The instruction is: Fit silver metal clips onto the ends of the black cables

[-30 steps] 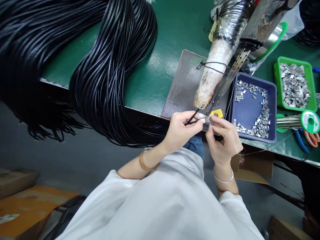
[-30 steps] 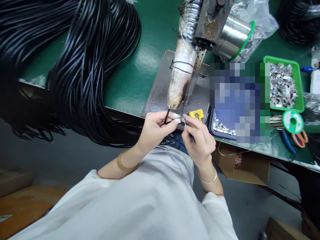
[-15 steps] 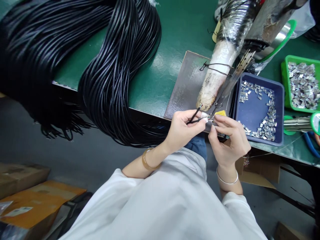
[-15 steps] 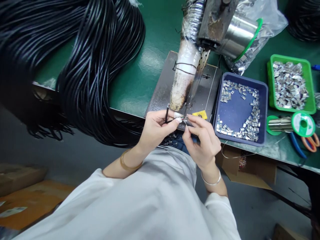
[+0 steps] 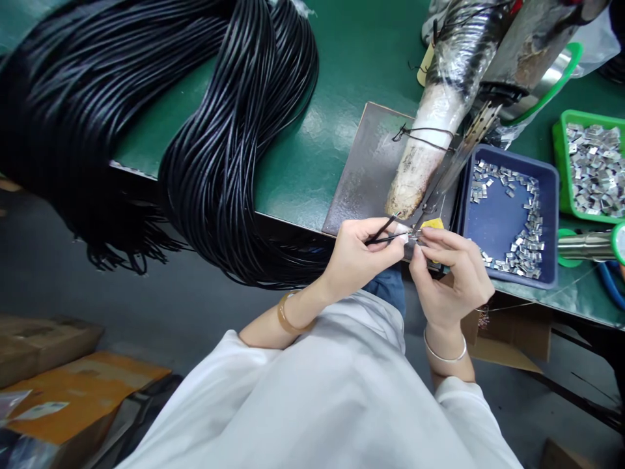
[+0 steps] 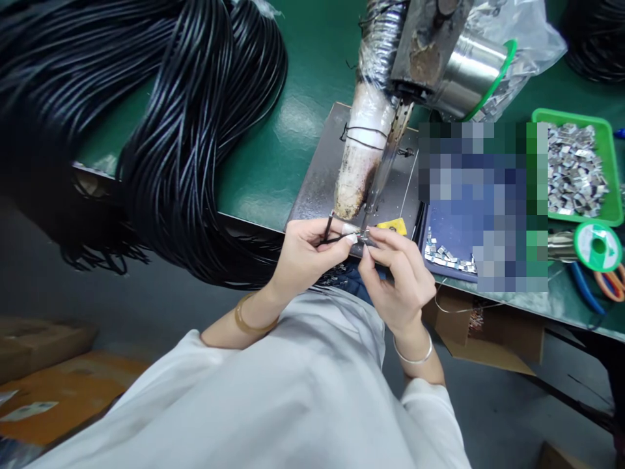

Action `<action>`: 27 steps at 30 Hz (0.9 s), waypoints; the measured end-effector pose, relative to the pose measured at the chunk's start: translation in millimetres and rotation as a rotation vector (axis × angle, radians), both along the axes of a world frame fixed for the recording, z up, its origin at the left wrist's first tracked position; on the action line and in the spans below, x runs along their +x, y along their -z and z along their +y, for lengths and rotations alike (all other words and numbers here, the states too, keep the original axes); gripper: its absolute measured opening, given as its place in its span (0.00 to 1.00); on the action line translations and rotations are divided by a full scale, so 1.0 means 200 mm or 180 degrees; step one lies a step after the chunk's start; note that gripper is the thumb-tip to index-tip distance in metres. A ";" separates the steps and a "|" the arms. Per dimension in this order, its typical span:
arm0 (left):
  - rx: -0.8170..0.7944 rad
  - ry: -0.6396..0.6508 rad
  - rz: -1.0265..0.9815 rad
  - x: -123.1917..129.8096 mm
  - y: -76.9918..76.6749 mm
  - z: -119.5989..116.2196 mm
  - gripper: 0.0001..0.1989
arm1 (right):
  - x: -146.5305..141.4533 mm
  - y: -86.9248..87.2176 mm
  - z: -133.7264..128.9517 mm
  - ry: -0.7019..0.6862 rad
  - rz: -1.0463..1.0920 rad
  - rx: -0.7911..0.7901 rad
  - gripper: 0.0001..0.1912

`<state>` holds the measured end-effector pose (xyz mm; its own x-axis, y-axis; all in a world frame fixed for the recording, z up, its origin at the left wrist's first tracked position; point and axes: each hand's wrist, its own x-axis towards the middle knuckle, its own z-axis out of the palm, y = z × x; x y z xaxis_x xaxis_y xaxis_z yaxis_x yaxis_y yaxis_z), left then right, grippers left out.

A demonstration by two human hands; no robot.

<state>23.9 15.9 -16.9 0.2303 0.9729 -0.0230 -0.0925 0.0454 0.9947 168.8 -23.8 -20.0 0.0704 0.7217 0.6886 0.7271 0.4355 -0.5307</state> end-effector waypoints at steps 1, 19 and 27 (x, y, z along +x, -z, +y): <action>-0.0051 0.0017 -0.0003 0.00 0.00 0.00 0.06 | 0.00 0.00 0.00 -0.0021 0.0015 -0.0009 0.11; -0.0129 0.0093 -0.0095 0.00 -0.01 0.01 0.06 | 0.00 -0.01 0.00 0.0024 -0.0046 0.0052 0.11; -0.0075 0.0107 -0.0036 0.00 0.00 0.01 0.07 | 0.01 0.00 0.01 0.0030 -0.0171 0.0057 0.12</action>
